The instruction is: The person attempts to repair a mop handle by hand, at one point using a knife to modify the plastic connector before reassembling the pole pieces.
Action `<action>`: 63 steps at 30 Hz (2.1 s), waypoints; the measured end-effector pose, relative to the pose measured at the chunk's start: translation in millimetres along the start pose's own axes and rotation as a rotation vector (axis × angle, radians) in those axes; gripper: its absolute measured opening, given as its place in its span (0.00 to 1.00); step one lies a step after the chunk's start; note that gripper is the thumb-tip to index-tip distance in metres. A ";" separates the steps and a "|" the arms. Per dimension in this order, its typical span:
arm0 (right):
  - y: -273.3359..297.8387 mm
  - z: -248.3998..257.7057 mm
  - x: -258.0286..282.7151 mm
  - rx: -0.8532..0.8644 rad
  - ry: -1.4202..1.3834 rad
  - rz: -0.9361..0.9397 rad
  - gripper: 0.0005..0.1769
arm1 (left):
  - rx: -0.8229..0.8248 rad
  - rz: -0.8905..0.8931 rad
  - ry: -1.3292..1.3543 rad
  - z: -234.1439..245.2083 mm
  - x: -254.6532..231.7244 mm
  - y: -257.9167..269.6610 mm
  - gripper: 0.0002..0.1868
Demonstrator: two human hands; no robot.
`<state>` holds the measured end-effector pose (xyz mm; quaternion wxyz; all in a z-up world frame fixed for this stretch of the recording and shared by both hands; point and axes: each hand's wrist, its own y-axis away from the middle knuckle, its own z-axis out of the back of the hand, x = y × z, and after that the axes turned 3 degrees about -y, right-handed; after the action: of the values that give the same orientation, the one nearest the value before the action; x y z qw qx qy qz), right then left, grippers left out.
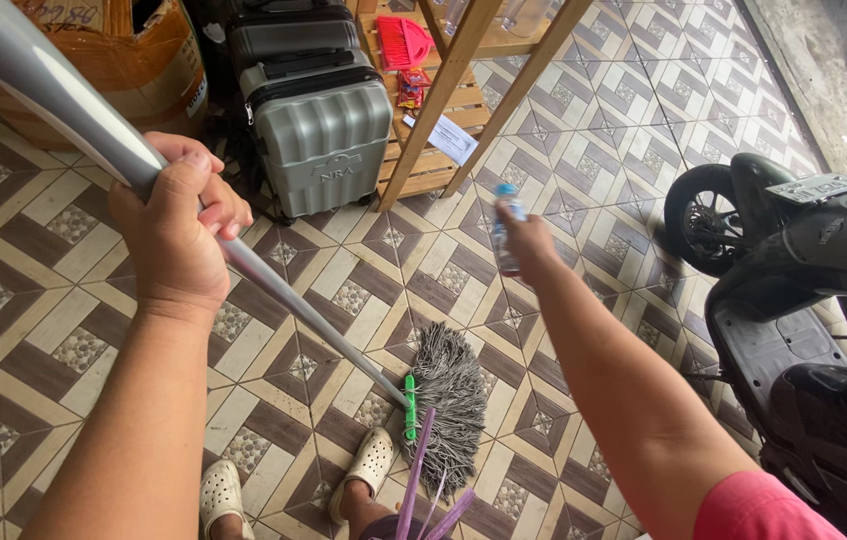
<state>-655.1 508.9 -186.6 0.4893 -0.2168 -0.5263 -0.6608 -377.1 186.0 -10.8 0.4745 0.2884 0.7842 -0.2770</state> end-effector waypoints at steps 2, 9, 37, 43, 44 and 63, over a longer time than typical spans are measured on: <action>-4.8 22.0 -4.8 -0.159 -0.048 0.020 0.35 | -0.011 0.005 0.004 2.7 0.0 -0.3 0.09; 8.6 44.1 6.6 -0.325 -0.023 -0.018 0.39 | -0.005 0.001 -0.016 4.7 0.9 -1.8 0.11; 287.3 -44.2 -118.5 -0.450 -0.364 0.158 0.29 | 0.346 0.202 0.242 40.1 -16.1 21.5 0.06; 386.9 -31.3 -185.3 -0.645 -0.445 0.196 0.26 | 0.768 0.287 0.267 -0.6 -39.4 100.3 0.06; 402.9 -24.9 -196.9 -0.695 -0.472 0.242 0.26 | 0.856 0.334 0.211 -16.3 -44.7 125.5 0.06; 818.2 82.0 -429.9 -1.434 -0.248 -0.237 0.24 | 1.916 -0.091 0.053 -81.4 -114.0 645.5 0.12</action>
<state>225.5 790.0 -106.9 0.0896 -0.4983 -0.0367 -0.8616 80.7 661.1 20.8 0.0081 0.5294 0.2455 -0.8121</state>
